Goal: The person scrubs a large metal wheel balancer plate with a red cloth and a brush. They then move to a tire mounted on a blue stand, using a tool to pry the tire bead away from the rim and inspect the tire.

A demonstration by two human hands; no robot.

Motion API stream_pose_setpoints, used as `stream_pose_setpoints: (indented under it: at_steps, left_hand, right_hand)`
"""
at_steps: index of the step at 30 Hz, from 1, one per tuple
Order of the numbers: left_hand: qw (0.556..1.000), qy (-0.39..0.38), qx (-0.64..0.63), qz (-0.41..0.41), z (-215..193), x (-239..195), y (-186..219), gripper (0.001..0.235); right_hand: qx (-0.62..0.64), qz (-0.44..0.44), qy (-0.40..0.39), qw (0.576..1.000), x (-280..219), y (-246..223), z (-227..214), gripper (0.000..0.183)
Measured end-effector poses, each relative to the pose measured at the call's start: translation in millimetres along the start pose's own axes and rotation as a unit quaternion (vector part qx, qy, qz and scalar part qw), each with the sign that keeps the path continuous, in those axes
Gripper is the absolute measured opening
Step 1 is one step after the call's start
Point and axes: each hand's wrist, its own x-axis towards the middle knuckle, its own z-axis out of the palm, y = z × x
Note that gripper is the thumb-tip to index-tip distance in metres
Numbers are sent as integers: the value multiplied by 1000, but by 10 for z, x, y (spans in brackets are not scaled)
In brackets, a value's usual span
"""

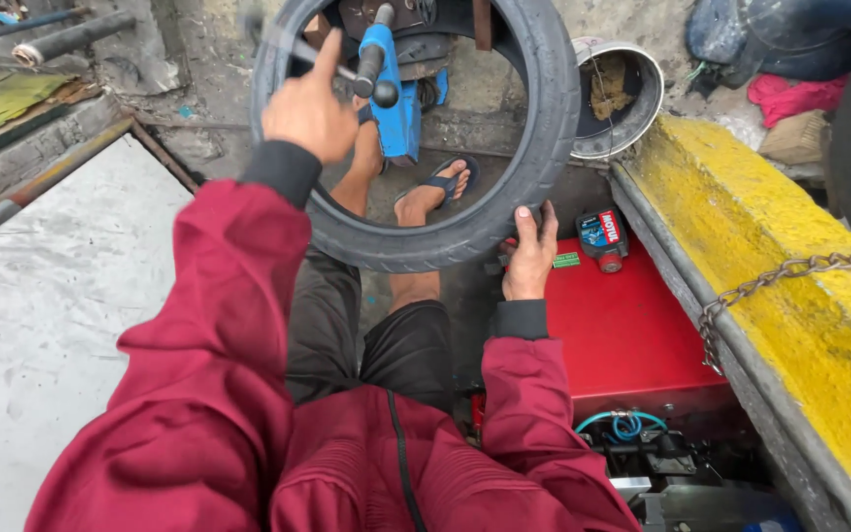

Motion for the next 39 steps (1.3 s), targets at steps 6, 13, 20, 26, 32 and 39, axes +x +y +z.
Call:
stream_pose_setpoints:
  at_steps: [6,13,20,26,32,39]
  left_hand:
    - [975,-220,-5,-28,396,-156,296,83]
    - [998,-43,13,-50,-6,19,53,76]
    - [995,-2,10,99,257,-99,383,92]
    - [997,-4,65,-29,331,-249,-107,60]
    - [996,-46,77,-18,83,104,46,77]
    - [978,-201,27,44,122,-639,256,76]
  right_hand:
    - [21,3,38,999,-88,-69,134,83]
    - [-7,27,23,999,-159,-164,68,88]
    - [65,36,19,997,-190,-176,159,89]
    - [-20,-27,39,999,-110,-11,148,88]
    - [-19,-17,36,999,-194,-103,196,85]
    - [-46,-23,28,998,-215,-73,334,104]
